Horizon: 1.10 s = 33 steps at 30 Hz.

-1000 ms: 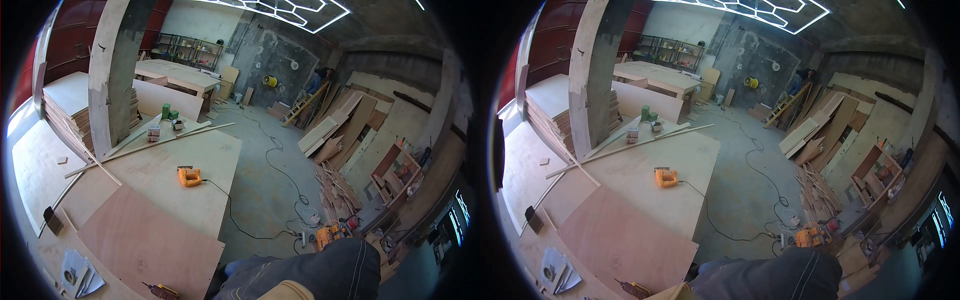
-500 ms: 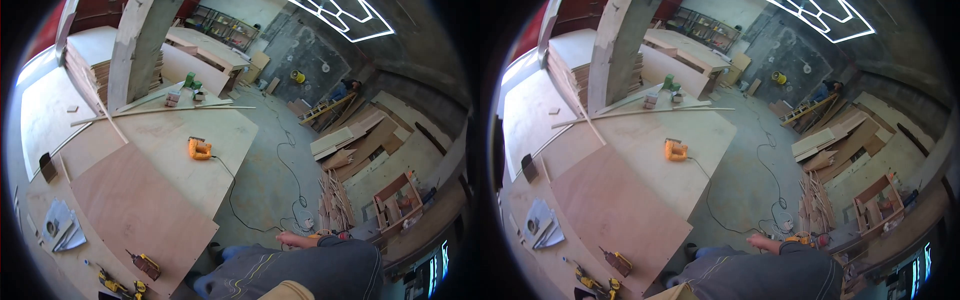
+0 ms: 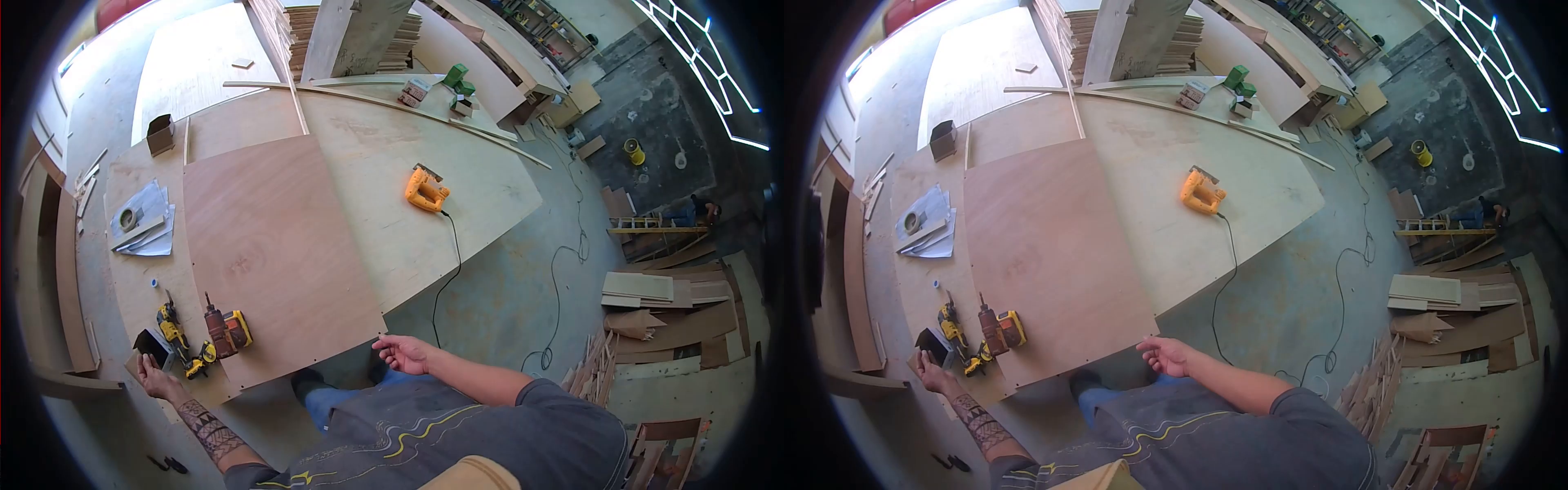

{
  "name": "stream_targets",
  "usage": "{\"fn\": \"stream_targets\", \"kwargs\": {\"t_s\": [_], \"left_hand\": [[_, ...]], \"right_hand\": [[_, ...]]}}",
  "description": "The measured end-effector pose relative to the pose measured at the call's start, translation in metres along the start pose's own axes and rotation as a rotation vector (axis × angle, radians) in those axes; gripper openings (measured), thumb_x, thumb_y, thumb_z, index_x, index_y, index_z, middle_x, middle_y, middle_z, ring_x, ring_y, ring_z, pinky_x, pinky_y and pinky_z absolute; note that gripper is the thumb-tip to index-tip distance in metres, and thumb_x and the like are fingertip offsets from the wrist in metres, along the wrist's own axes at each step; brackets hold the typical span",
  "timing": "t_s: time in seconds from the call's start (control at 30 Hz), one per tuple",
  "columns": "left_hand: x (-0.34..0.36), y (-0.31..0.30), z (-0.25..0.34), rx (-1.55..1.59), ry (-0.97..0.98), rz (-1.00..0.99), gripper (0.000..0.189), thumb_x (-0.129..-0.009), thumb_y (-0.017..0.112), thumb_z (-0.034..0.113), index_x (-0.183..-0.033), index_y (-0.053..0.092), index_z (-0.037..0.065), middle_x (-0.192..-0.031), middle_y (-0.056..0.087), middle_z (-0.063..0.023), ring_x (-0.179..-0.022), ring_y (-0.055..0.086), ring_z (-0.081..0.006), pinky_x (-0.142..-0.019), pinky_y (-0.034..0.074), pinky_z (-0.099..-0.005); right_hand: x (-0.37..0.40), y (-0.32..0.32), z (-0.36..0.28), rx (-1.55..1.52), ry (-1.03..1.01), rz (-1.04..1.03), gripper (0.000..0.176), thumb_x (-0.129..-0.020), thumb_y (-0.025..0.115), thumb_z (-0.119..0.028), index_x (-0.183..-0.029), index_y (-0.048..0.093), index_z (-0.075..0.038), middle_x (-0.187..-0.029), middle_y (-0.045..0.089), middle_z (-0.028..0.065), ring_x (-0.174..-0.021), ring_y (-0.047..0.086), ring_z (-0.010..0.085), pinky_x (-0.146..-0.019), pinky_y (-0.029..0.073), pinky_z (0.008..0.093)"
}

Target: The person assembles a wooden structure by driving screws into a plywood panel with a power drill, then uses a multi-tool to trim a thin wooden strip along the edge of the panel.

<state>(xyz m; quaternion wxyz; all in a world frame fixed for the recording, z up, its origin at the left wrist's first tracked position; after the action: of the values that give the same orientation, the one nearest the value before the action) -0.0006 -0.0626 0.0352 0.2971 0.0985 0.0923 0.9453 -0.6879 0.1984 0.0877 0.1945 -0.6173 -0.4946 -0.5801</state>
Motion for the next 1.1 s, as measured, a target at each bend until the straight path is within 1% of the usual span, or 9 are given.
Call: {"fn": "stream_targets", "kwargs": {"t_s": [0.17, 0.33, 0.47, 0.5, 0.57, 0.73, 0.9, 1.03, 1.1], "left_hand": [[0.280, 0.119, 0.059, 0.100, -0.106, -0.313, 0.020, -0.100, 0.068, -0.001, -0.119, 0.067, -0.006, -0.113, 0.071, -0.0141, -0.098, 0.070, -0.0183, -0.090, 0.062, -0.0292], [0.543, 0.224, 0.007, -0.049, -0.454, -0.754, 0.014, -0.097, 0.070, -0.002, -0.111, 0.072, -0.004, -0.103, 0.075, -0.0103, -0.090, 0.073, -0.0170, -0.085, 0.063, -0.0312], [0.656, 0.267, -0.033, -0.471, -0.442, -1.190, 0.014, -0.098, 0.069, 0.002, -0.109, 0.076, -0.002, -0.098, 0.077, -0.0112, -0.087, 0.074, -0.0173, -0.082, 0.060, -0.0303], [0.666, 0.287, -0.014, -0.710, 0.088, -1.349, 0.018, -0.096, 0.071, 0.007, -0.112, 0.077, 0.002, -0.098, 0.076, -0.0135, -0.087, 0.075, -0.0225, -0.080, 0.060, -0.0343], [0.681, 0.302, -0.016, -0.670, 0.193, -1.377, 0.022, -0.095, 0.072, 0.011, -0.115, 0.077, 0.006, -0.099, 0.074, -0.0160, -0.087, 0.075, -0.0283, -0.079, 0.059, -0.0377], [0.650, 0.315, -0.079, -0.745, -0.066, -1.350, 0.024, -0.097, 0.071, 0.014, -0.117, 0.076, 0.002, -0.101, 0.075, -0.0184, -0.088, 0.075, -0.0293, -0.080, 0.060, -0.0377], [0.558, 0.284, -0.203, -0.939, 0.006, -1.211, 0.031, -0.099, 0.069, 0.018, -0.124, 0.073, 0.001, -0.103, 0.076, -0.0199, -0.089, 0.076, -0.0294, -0.083, 0.061, -0.0381], [0.510, 0.277, -0.249, -1.037, 0.038, -1.057, 0.026, -0.099, 0.067, 0.018, -0.120, 0.072, 0.003, -0.097, 0.076, -0.0178, -0.086, 0.075, -0.0302, -0.079, 0.060, -0.0412], [0.495, 0.283, -0.257, -1.176, -0.035, -0.961, 0.018, -0.099, 0.067, 0.020, -0.108, 0.069, 0.005, -0.090, 0.074, -0.0136, -0.082, 0.073, -0.0304, -0.073, 0.057, -0.0431]], "right_hand": [[-0.027, -0.037, 0.003, -0.224, 0.114, -0.206, 0.036, -0.109, 0.057, -0.037, -0.099, 0.071, -0.005, -0.085, 0.070, 0.0048, -0.080, 0.069, 0.0156, -0.073, 0.061, 0.0316], [-0.030, -0.052, -0.039, -0.270, -0.009, -0.232, 0.041, -0.109, 0.053, -0.041, -0.100, 0.070, -0.005, -0.090, 0.071, 0.0079, -0.086, 0.071, 0.0213, -0.079, 0.062, 0.0381], [-0.033, -0.065, -0.074, -0.339, -0.086, -0.221, 0.044, -0.111, 0.045, -0.044, -0.104, 0.070, -0.009, -0.092, 0.073, 0.0087, -0.093, 0.073, 0.0224, -0.086, 0.061, 0.0427], [-0.038, -0.067, -0.077, -0.333, -0.078, -0.230, 0.044, -0.111, 0.045, -0.044, -0.104, 0.070, -0.009, -0.092, 0.073, 0.0087, -0.093, 0.073, 0.0224, -0.086, 0.061, 0.0427], [-0.049, -0.087, -0.079, -0.310, -0.090, -0.096, 0.043, -0.112, 0.042, -0.045, -0.111, 0.068, -0.012, -0.094, 0.074, 0.0068, -0.097, 0.073, 0.0207, -0.090, 0.059, 0.0426], [-0.121, -0.152, -0.083, -0.402, -0.040, -0.120, 0.034, -0.109, 0.053, -0.039, -0.087, 0.058, -0.014, -0.078, 0.063, 0.0049, -0.069, 0.060, 0.0162, -0.061, 0.054, 0.0313], [-0.160, -0.167, -0.196, -0.406, -0.238, -0.002, 0.021, -0.103, 0.062, -0.024, -0.090, 0.063, -0.008, -0.077, 0.063, 0.0047, -0.066, 0.060, 0.0165, -0.060, 0.054, 0.0300], [-0.236, -0.187, -0.314, -0.293, -0.453, -0.134, 0.010, -0.102, 0.064, -0.017, -0.102, 0.068, -0.008, -0.087, 0.071, 0.0062, -0.078, 0.069, 0.0186, -0.064, 0.056, 0.0277], [-0.285, -0.215, -0.377, 0.138, -0.564, 0.163, 0.013, -0.102, 0.062, -0.019, -0.105, 0.067, -0.007, -0.087, 0.071, 0.0068, -0.079, 0.070, 0.0214, -0.064, 0.055, 0.0324]]}}
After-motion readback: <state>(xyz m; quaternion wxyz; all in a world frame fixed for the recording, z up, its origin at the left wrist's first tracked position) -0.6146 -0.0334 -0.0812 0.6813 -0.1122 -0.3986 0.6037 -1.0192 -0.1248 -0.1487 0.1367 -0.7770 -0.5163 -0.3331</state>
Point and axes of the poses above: each hand's wrist, its own x-axis away from the middle knuckle, its own y-axis out of the palm, z = x × y, the point moved 10 cm from there along -x, towards the middle knuckle
